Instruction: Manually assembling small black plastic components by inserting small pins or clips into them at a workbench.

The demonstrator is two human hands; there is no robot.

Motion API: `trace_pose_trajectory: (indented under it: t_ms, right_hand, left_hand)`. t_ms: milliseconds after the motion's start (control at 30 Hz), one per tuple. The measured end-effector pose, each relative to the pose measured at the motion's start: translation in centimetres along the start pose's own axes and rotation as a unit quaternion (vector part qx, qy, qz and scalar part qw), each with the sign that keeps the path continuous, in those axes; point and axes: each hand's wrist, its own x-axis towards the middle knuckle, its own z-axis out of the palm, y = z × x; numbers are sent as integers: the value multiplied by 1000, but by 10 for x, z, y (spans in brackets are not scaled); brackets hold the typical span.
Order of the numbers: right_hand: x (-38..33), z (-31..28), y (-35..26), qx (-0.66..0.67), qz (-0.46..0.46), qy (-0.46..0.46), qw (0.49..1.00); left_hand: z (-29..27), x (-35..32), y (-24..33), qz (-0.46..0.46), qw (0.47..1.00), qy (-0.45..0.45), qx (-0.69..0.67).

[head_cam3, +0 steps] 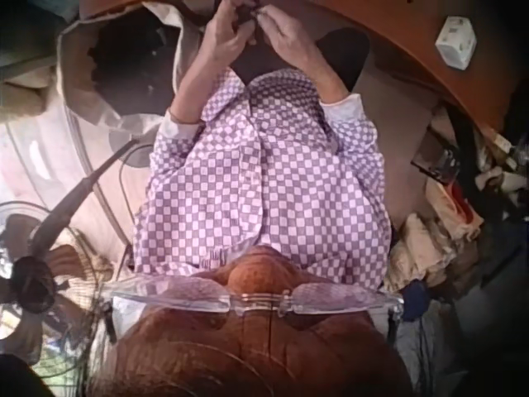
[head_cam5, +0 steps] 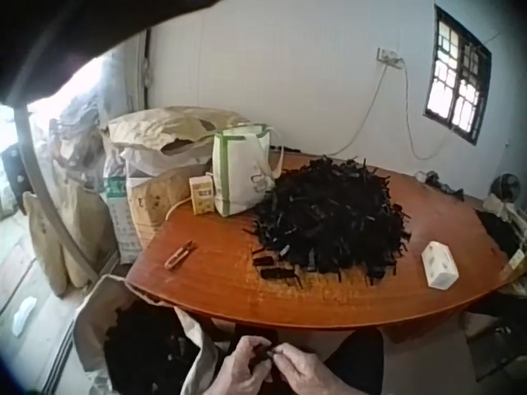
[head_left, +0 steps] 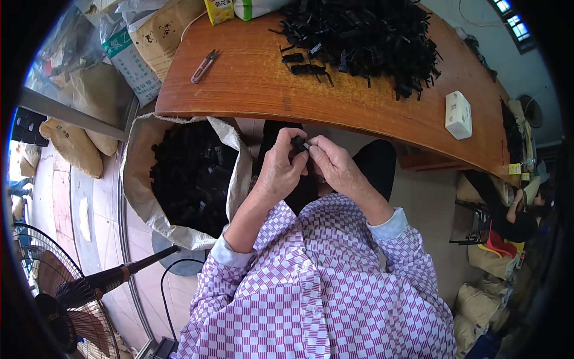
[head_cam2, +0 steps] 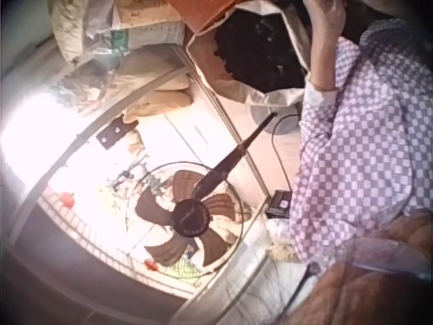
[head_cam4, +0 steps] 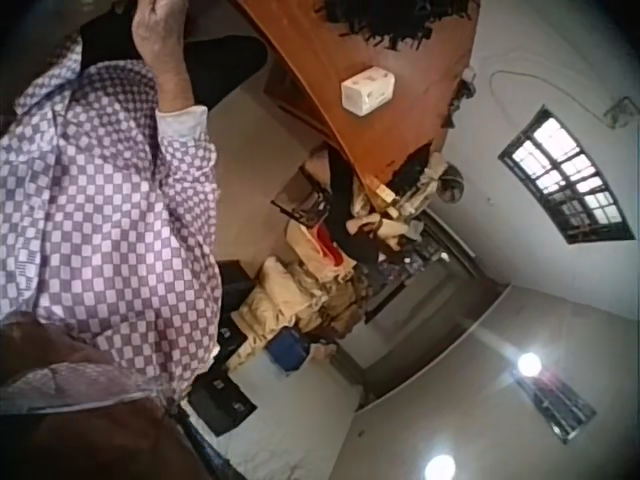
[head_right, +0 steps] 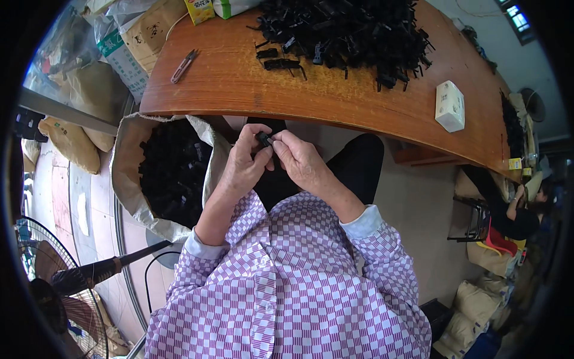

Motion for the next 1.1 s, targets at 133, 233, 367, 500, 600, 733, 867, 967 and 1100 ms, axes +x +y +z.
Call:
trace_pose_trajectory:
  t_ms: [133,233,367,500,600,733,867,967,1100]
  right_hand:
    - [9,10,-8,-50,-10,-5,999]
    - [17,22,-12,-65,-25,-3,998]
    - [32,39,-19,-84,-53,-1,995]
    - [48,58,-15,-75,-65,-7,995]
    - [54,59,-8,-38,-84,-14,996]
    - [71,11,-11,-193,-154,99,964]
    - [103,-62,10,-394,-130,246,876]
    - [117,-79,27,-423,-88,245,868]
    - [121,-92,43,-321,-105,238,911]
  left_hand:
    - [-9,-2,3,10,1000,26,-2]
    - [-18,-3,0,9,999,26,19]
    - [-29,-6,8,55,982,119,137]
    - [-44,-6,-1,86,966,169,177]
    - [-55,-6,1,63,961,159,218]
    - [-89,-19,7,-44,926,198,320]
    - [-136,-37,-10,-31,802,226,551]
    - [-115,-20,1,49,835,223,500]
    - [-67,7,15,84,903,167,387]
